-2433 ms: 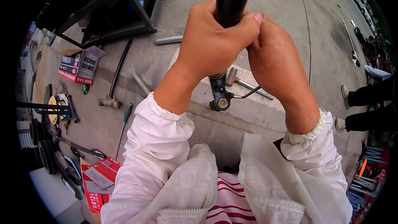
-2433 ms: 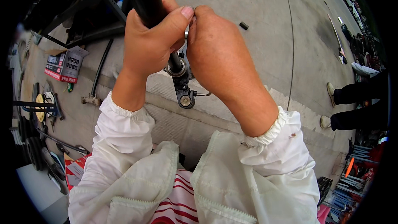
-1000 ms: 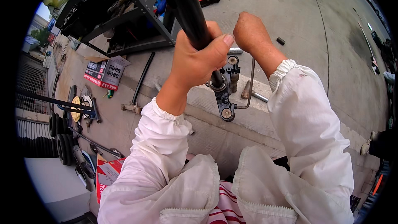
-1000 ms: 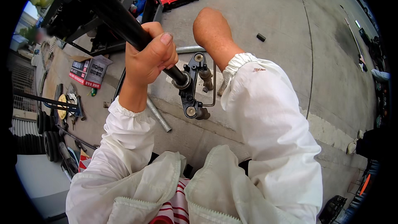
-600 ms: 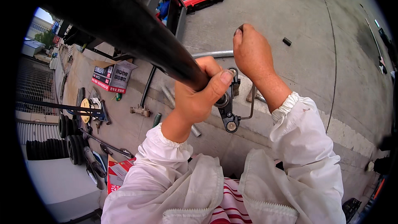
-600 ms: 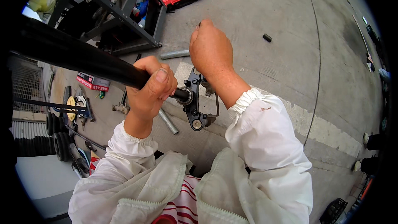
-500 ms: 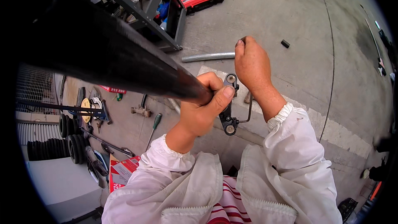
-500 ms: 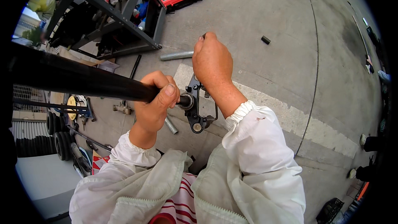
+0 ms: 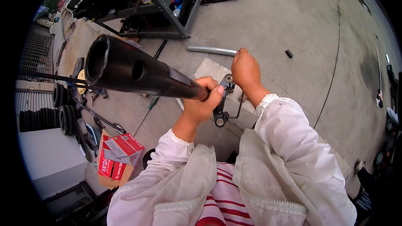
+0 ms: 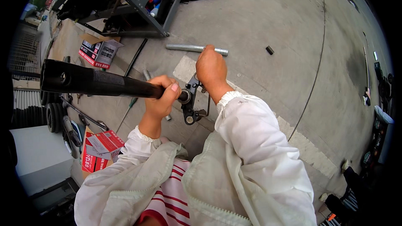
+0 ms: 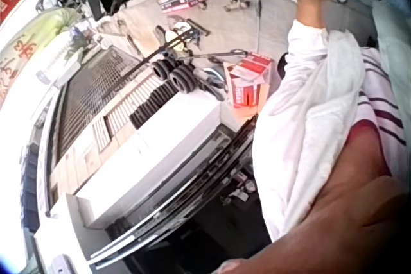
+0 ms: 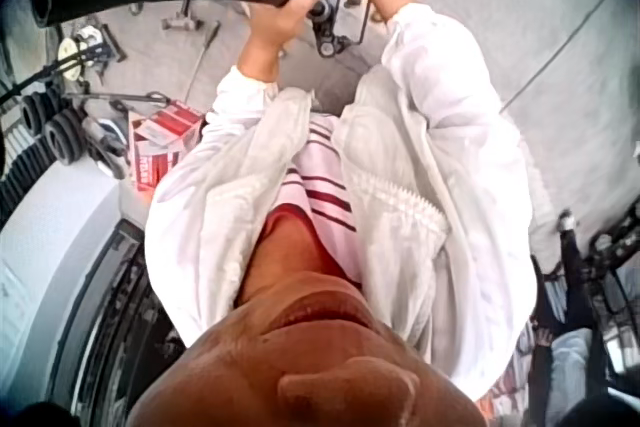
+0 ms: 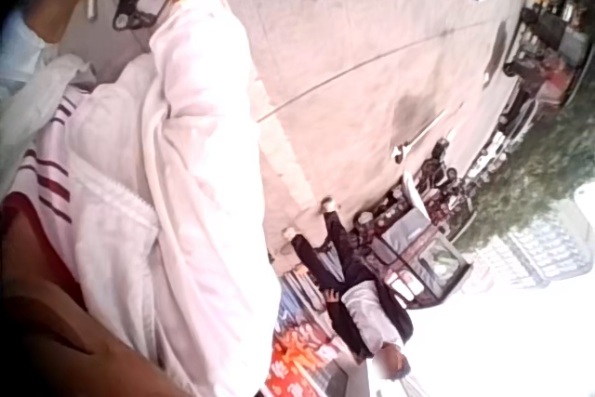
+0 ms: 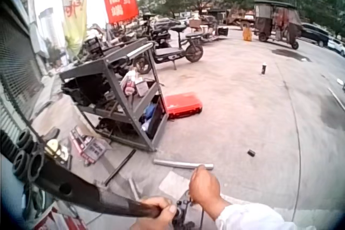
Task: The person sits on the ground and uses an Allen key to tighten bolts on a metal pole assembly. They repeatedly adjust the tool and reposition the pole to secure the joints.
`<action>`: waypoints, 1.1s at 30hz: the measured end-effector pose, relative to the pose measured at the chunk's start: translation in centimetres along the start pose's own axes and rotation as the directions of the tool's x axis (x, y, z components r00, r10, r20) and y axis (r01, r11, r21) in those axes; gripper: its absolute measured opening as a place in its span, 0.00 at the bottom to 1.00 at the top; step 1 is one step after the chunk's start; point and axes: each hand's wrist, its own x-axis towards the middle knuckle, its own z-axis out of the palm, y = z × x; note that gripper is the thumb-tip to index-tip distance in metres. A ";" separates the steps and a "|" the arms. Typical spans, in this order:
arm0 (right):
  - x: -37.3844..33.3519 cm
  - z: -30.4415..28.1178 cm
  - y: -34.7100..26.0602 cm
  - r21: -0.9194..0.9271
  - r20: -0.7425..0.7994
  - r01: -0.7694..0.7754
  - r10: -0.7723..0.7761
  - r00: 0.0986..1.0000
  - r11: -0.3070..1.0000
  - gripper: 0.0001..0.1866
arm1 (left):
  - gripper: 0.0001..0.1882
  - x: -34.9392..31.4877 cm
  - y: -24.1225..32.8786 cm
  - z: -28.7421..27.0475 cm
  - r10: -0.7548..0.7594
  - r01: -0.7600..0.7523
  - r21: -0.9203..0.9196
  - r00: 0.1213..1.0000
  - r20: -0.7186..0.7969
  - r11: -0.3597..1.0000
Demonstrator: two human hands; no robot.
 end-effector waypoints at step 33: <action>4.5 5.8 6.9 0.140 -0.048 0.070 -0.064 0.997 0.988 0.16 | 0.15 -0.4 0.2 1.3 0.024 -0.024 -0.071 1.000 0.007 0.997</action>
